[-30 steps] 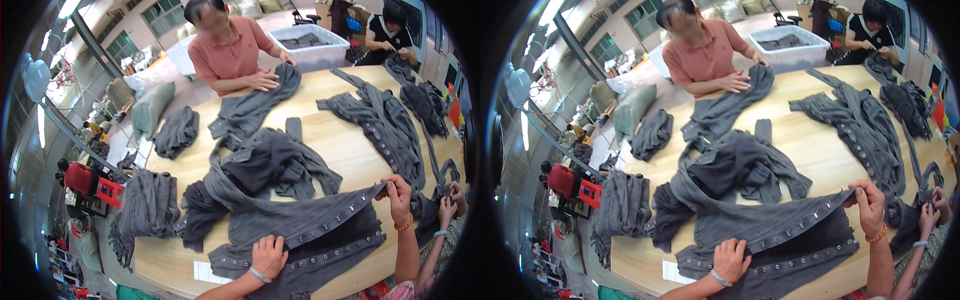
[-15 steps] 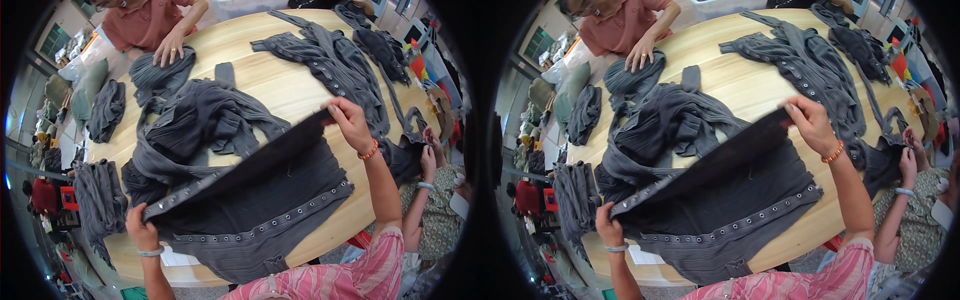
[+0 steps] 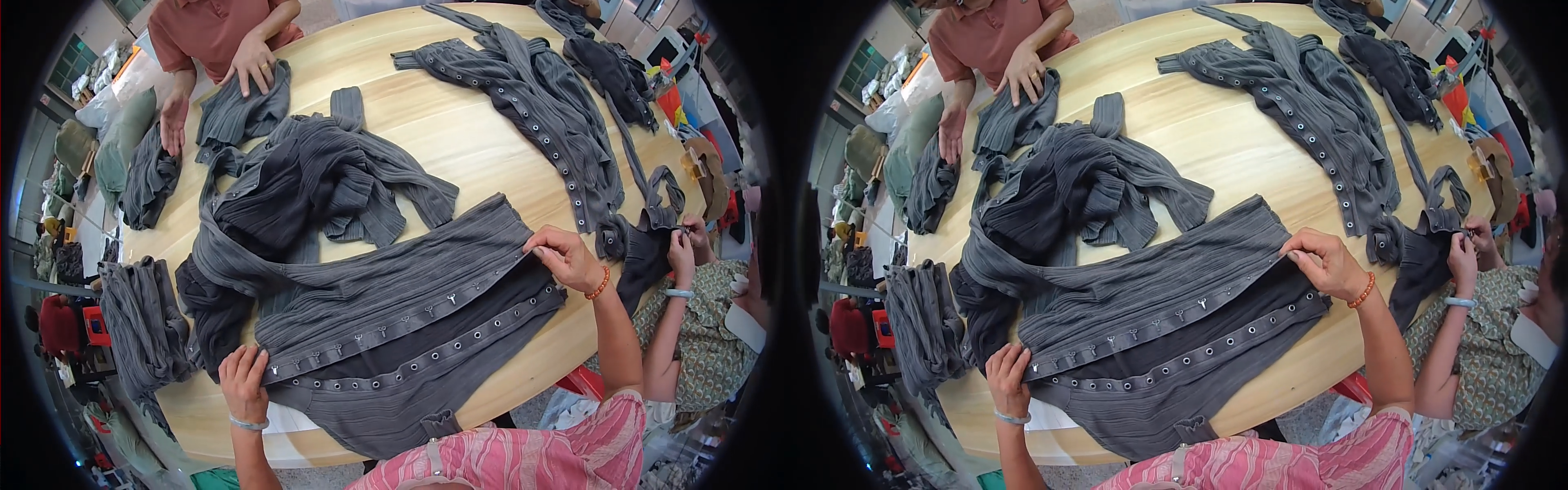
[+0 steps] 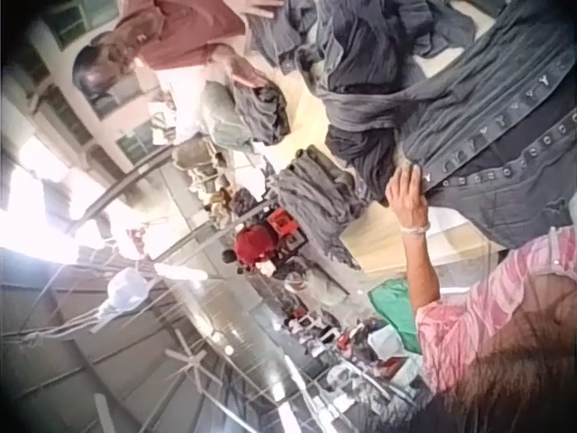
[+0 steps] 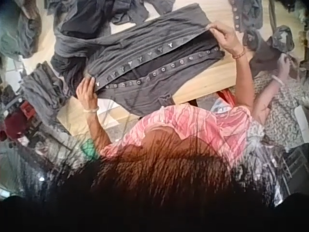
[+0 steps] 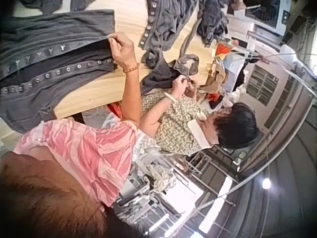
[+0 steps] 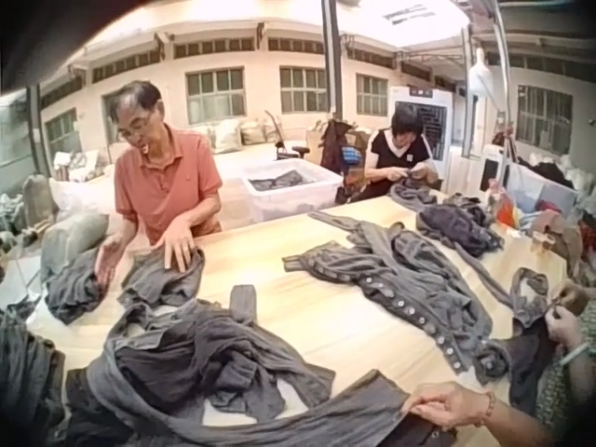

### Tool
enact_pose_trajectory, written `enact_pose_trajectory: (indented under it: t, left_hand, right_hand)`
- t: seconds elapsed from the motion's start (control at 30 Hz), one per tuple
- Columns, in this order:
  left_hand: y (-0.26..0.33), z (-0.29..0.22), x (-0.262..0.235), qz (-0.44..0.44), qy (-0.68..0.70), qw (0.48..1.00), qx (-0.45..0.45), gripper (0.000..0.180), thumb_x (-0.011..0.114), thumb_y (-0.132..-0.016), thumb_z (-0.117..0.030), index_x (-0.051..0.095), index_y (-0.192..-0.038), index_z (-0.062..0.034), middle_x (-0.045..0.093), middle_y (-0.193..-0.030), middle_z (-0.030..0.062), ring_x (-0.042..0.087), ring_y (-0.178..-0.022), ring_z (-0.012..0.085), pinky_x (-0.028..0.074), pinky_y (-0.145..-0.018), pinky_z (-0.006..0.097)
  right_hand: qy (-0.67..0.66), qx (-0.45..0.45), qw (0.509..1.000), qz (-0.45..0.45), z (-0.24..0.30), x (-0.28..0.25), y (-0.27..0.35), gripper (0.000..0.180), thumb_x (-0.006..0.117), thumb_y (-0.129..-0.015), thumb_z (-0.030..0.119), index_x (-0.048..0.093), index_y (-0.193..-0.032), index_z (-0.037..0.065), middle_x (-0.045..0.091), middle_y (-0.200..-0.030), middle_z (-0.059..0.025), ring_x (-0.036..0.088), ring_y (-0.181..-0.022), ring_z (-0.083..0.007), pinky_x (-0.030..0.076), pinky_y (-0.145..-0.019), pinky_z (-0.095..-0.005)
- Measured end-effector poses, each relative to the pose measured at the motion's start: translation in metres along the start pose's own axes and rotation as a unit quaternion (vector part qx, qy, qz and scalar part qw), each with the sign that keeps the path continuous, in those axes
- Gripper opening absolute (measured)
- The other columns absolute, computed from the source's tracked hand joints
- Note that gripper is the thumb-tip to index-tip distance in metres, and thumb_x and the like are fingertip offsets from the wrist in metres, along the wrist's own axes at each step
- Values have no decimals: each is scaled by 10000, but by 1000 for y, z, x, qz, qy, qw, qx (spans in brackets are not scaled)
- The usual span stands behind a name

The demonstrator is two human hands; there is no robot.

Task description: Inspecting and folding grey garments with metal hook-and-eye closures at a communal work table.

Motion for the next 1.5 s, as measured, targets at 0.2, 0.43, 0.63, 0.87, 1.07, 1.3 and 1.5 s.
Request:
enact_pose_trajectory:
  t: [0.2, 0.43, 0.63, 0.87, 1.07, 1.3, 1.5]
  left_hand:
    - [6, 9, -1, -33, 11, 999, -5, 355, 545, -717, 51, 717, -1014, -37, 677, -1131, 146, 604, -1116, 355, 443, -958, 455]
    - [14, -9, -5, 203, -26, 975, -88, 702, 679, -653, -47, 541, -1340, -76, 399, -1462, 249, 335, -1385, 426, 222, -1156, 531]
    - [-41, -74, -3, 176, 124, 976, 28, 673, 772, -766, -275, 531, -1360, -70, 393, -1493, 225, 329, -1405, 430, 234, -1145, 554]
    - [-88, -165, 55, 178, 143, 940, 252, 630, 719, -821, -359, 525, -1369, -117, 409, -1494, 186, 338, -1421, 359, 229, -1157, 534]
    - [-117, -197, 66, 69, 125, 937, 319, 423, 681, -838, -256, 601, -1185, -28, 565, -1208, 149, 544, -1116, 280, 419, -939, 402]
    - [-124, -211, 80, 73, 223, 926, 296, 151, 546, -798, -129, 560, -928, -55, 507, -864, 83, 519, -790, 238, 441, -675, 341]
    - [-99, -236, 100, 103, 377, 889, 239, 180, 598, -798, -42, 534, -965, -29, 502, -941, 130, 541, -887, 303, 483, -752, 386]
  right_hand:
    - [21, -90, 995, -32, 5, 0, 14, 106, 585, -815, 8, 661, -888, -7, 657, -869, -103, 612, -878, -227, 482, -818, -322]
    - [240, -137, 958, -76, 32, 3, 0, 166, 764, -782, 162, 690, -890, 60, 659, -994, -100, 574, -1016, -296, 488, -874, -375]
    - [299, -148, 924, -189, 22, 19, -58, 229, 740, -796, 157, 672, -1006, 95, 601, -1138, -80, 541, -1075, -285, 455, -911, -396]
    - [296, -212, 928, -84, 11, 32, -81, 105, 690, -819, 100, 666, -916, 133, 628, -1056, -21, 561, -1041, -240, 409, -921, -374]
    - [261, -185, 942, -98, 28, 27, -96, 145, 686, -800, 62, 626, -928, 97, 629, -1066, -66, 567, -1025, -266, 407, -899, -380]
    - [320, -211, 914, -131, 30, 31, -92, 151, 684, -766, 48, 593, -882, 78, 607, -1025, -79, 553, -1001, -281, 399, -873, -405]
    - [367, -138, 892, -226, 8, 34, -75, 130, 665, -771, 52, 576, -862, 78, 571, -1040, -104, 512, -1077, -298, 359, -961, -442]
Point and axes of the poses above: each hand's wrist, its own y-axis away from the middle knuckle, its own x-axis out of the palm, z = x × y, the point moved 5 cm from there along -y, towards the middle knuckle
